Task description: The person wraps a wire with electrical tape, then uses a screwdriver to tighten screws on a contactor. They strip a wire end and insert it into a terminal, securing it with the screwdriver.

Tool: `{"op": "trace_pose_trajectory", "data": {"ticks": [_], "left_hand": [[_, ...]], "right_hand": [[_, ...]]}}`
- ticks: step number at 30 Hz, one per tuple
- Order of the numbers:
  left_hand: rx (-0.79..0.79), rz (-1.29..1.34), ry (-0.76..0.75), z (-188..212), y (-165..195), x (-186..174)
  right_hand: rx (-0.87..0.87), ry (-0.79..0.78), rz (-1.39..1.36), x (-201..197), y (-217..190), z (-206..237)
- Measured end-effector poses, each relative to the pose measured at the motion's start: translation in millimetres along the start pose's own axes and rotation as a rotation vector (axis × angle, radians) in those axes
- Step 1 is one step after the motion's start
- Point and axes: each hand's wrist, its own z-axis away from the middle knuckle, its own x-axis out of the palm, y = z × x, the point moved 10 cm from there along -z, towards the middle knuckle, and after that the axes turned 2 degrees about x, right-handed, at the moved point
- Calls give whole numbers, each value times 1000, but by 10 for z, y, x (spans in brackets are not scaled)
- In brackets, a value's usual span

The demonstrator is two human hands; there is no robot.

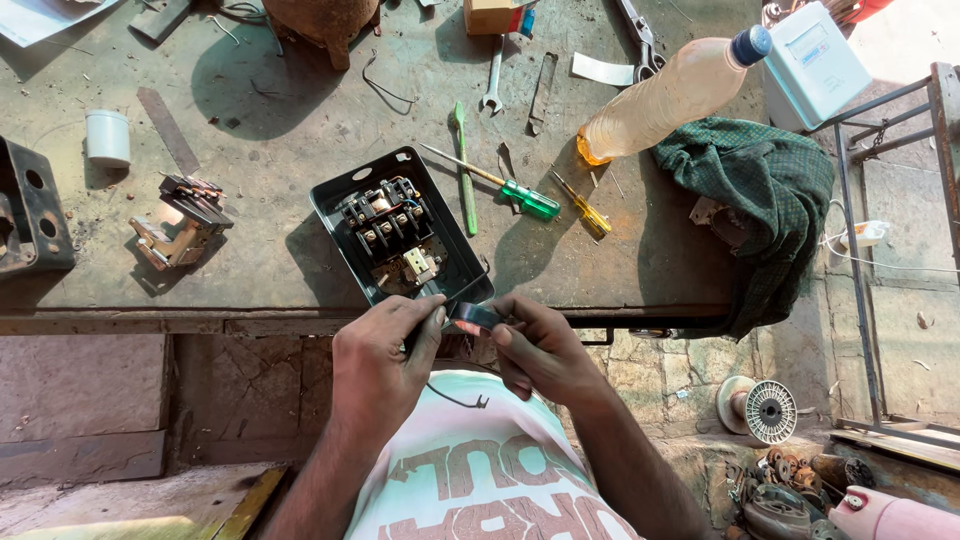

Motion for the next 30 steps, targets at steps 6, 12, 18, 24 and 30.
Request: {"op": "trace_pose_trajectory", "data": {"ticks": [6, 12, 18, 24, 30], "left_hand": [[20, -105, -102, 51, 24, 79], [106, -250, -113, 92, 175, 67], [167, -291, -82, 157, 227, 90], [212, -299, -48, 169, 124, 148], [-3, 107, 73, 98, -111, -106]], "right_hand": [[-72, -202, -166, 281, -252, 89], [-80, 201, 504, 286, -300, -172], [-422, 409, 1112, 458, -717, -174], [-310, 389, 1128, 300, -524, -229], [-739, 435, 1006, 295, -736, 58]]}}
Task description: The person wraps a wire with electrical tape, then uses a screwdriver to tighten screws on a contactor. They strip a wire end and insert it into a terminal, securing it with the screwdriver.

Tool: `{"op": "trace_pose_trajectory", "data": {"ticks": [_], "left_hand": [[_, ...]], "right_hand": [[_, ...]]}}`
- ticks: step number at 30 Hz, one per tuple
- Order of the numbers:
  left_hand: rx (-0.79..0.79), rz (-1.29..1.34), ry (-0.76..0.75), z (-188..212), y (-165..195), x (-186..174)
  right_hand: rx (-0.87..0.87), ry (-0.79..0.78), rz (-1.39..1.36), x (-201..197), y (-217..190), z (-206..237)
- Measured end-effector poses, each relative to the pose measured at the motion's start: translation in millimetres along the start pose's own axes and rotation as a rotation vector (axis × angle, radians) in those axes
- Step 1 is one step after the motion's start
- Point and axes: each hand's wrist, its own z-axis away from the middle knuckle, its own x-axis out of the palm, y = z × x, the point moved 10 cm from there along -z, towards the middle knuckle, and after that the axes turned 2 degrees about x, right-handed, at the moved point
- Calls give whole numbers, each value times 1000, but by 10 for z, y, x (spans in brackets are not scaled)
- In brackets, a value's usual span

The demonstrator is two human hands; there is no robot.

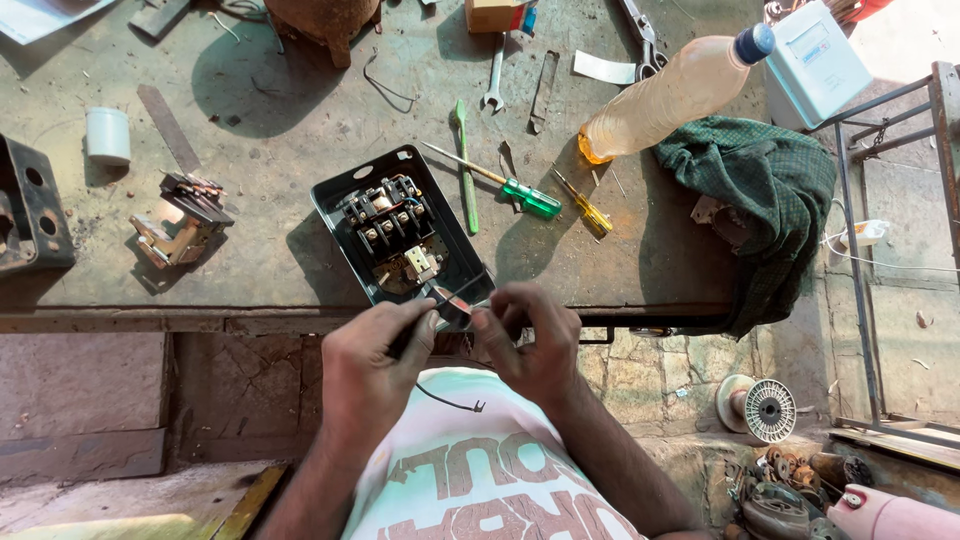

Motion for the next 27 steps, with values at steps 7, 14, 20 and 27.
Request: {"op": "trace_pose_trajectory", "data": {"ticks": [7, 14, 20, 27], "left_hand": [[-196, 171, -37, -43, -53, 8], [-224, 101, -46, -66, -88, -59], [-299, 128, -33, 27, -262, -19], [-199, -100, -214, 38, -308, 215]], "right_hand": [[-75, -202, -13, 154, -178, -35], [103, -327, -57, 300, 64, 117], [450, -245, -790, 326, 333, 328], [192, -295, -701, 244, -96, 14]]}}
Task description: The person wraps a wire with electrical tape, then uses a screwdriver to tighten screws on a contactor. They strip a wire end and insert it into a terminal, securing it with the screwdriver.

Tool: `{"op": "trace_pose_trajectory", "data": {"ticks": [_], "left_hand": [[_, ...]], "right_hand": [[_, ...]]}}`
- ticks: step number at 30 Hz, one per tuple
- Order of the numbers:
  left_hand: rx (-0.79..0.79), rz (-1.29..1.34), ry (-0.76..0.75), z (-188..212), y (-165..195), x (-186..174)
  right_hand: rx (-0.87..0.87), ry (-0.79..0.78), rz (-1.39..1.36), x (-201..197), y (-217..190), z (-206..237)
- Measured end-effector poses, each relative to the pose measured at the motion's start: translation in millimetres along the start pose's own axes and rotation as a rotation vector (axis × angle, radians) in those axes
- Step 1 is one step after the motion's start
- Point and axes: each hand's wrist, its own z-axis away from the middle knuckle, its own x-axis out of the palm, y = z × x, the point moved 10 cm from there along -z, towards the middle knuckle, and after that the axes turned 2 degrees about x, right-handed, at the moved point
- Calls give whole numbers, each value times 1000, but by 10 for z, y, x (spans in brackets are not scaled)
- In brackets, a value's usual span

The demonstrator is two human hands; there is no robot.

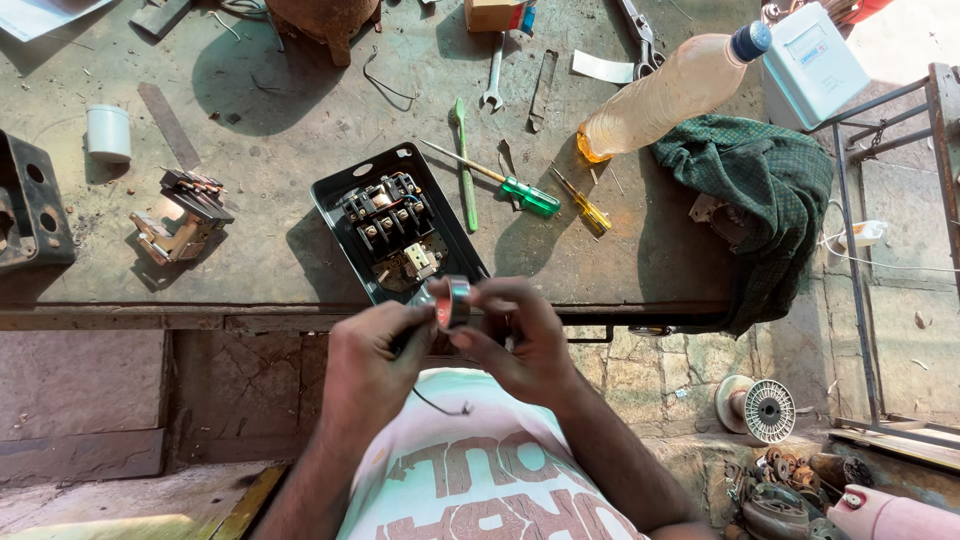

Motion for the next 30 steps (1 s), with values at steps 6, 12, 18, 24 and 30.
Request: {"op": "trace_pose_trajectory", "data": {"ticks": [6, 12, 18, 24, 30], "left_hand": [[265, -98, 93, 182, 357, -53], [257, -98, 157, 110, 366, -110], [-41, 219, 193, 138, -102, -286], [-294, 866, 59, 118, -487, 102], [-330, 963, 118, 139, -610, 190]], "right_hand": [[15, 108, 858, 91, -203, -232], [-34, 142, 1030, 132, -214, -208], [-296, 114, 669, 12, -252, 177], [224, -10, 86, -92, 398, 67], [423, -141, 140, 32, 402, 12]]}}
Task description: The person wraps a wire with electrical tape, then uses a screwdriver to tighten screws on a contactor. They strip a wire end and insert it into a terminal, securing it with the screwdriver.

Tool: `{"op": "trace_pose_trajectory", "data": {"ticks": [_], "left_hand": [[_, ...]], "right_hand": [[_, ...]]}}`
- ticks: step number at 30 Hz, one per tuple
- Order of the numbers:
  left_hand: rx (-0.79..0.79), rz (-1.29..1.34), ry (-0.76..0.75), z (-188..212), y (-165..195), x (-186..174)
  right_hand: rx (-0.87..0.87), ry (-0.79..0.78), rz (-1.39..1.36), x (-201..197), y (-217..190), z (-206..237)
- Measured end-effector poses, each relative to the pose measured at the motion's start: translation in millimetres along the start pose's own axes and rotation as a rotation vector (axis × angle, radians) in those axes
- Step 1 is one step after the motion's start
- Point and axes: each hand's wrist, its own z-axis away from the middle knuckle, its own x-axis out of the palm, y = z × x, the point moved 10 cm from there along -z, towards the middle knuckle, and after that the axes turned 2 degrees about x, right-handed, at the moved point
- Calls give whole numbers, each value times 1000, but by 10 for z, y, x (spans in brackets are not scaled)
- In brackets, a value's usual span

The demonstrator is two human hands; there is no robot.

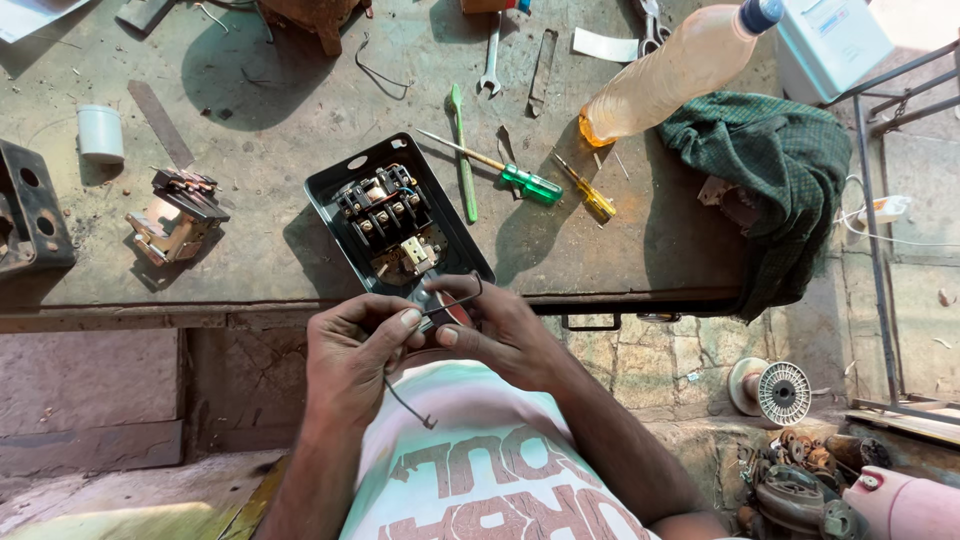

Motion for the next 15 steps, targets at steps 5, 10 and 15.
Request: {"op": "trace_pose_trajectory", "data": {"ticks": [5, 10, 15], "left_hand": [[13, -43, -53, 44, 38, 123], [101, -278, -162, 70, 265, 270], [0, -276, -181, 24, 211, 257]], "right_hand": [[77, 167, 351, -162, -115, 42], [-49, 202, 492, -188, -365, 32], [-171, 201, 512, -181, -546, 74]]}}
